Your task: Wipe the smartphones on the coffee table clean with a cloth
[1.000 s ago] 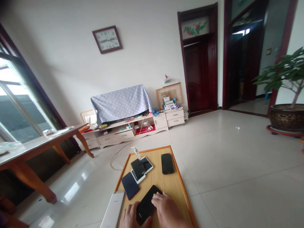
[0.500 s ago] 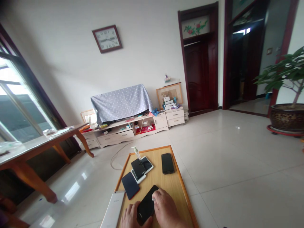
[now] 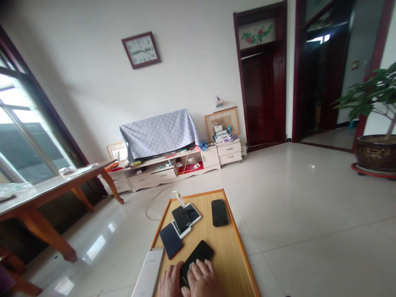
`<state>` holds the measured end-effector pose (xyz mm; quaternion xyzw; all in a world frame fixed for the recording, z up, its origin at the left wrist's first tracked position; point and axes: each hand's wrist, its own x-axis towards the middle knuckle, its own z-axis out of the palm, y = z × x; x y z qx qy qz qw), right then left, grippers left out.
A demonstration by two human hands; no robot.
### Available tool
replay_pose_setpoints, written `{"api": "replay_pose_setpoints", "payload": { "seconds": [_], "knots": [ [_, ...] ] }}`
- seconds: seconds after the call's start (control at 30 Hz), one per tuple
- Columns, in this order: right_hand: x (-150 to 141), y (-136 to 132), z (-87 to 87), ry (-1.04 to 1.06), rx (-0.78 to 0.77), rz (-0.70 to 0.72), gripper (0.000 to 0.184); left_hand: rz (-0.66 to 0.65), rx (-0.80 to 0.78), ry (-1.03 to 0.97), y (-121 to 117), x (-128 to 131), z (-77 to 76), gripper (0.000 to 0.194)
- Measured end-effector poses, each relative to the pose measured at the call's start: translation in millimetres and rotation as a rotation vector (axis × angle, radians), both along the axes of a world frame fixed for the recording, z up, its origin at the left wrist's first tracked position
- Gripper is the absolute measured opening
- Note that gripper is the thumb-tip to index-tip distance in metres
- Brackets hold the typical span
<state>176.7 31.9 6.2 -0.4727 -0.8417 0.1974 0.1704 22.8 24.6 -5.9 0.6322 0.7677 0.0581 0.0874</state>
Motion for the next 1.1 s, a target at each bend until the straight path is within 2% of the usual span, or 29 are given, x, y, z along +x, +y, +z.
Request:
{"api": "replay_pose_setpoints", "payload": {
  "seconds": [0.13, 0.23, 0.3, 0.37, 0.47, 0.53, 0.6, 0.8, 0.93, 1.0, 1.1],
  "knots": [
    [21, 7, 8.0, 0.056, 0.044, -0.120, 0.050, -0.002, 0.019, -0.016, -4, 8, 10.2, 0.063],
    [31, 10, 13.5, 0.082, 0.059, -0.196, 0.048, 0.000, 0.031, -0.027, -4, 10, 12.9, 0.075],
    [29, 8, 12.6, 0.081, 0.045, -0.151, 0.046, -0.008, 0.007, -0.017, -2, 8, 10.4, 0.070],
    [21, 5, 6.7, 0.078, 0.027, -0.024, 0.046, -0.012, -0.037, -0.002, 1, 3, 6.0, 0.060],
    [6, -1, -5.7, 0.071, 0.013, 0.148, 0.036, 0.004, -0.087, 0.016, 5, -2, 1.0, 0.056],
    [2, -4, -9.0, 0.074, 0.014, 0.177, 0.030, 0.014, -0.104, 0.024, 7, -3, 0.7, 0.056],
    [5, -5, -3.6, 0.085, 0.008, 0.149, 0.029, 0.003, -0.108, 0.024, 6, -2, 2.5, 0.058],
    [43, -4, 36.7, 0.079, -0.055, -0.021, 0.035, -0.018, -0.010, -0.004, -2, 8, 9.6, 0.071],
    [56, -2, 44.2, -0.005, -0.018, -0.149, 0.044, -0.019, 0.033, -0.018, -4, 12, 9.9, 0.079],
    [52, -4, 43.5, -0.007, -0.035, -0.130, 0.045, -0.022, 0.026, -0.017, -3, 10, 8.9, 0.077],
    [41, -10, 43.4, 0.005, -0.126, 0.014, 0.038, -0.008, -0.028, -0.002, 0, 5, 7.4, 0.065]
  ]
}}
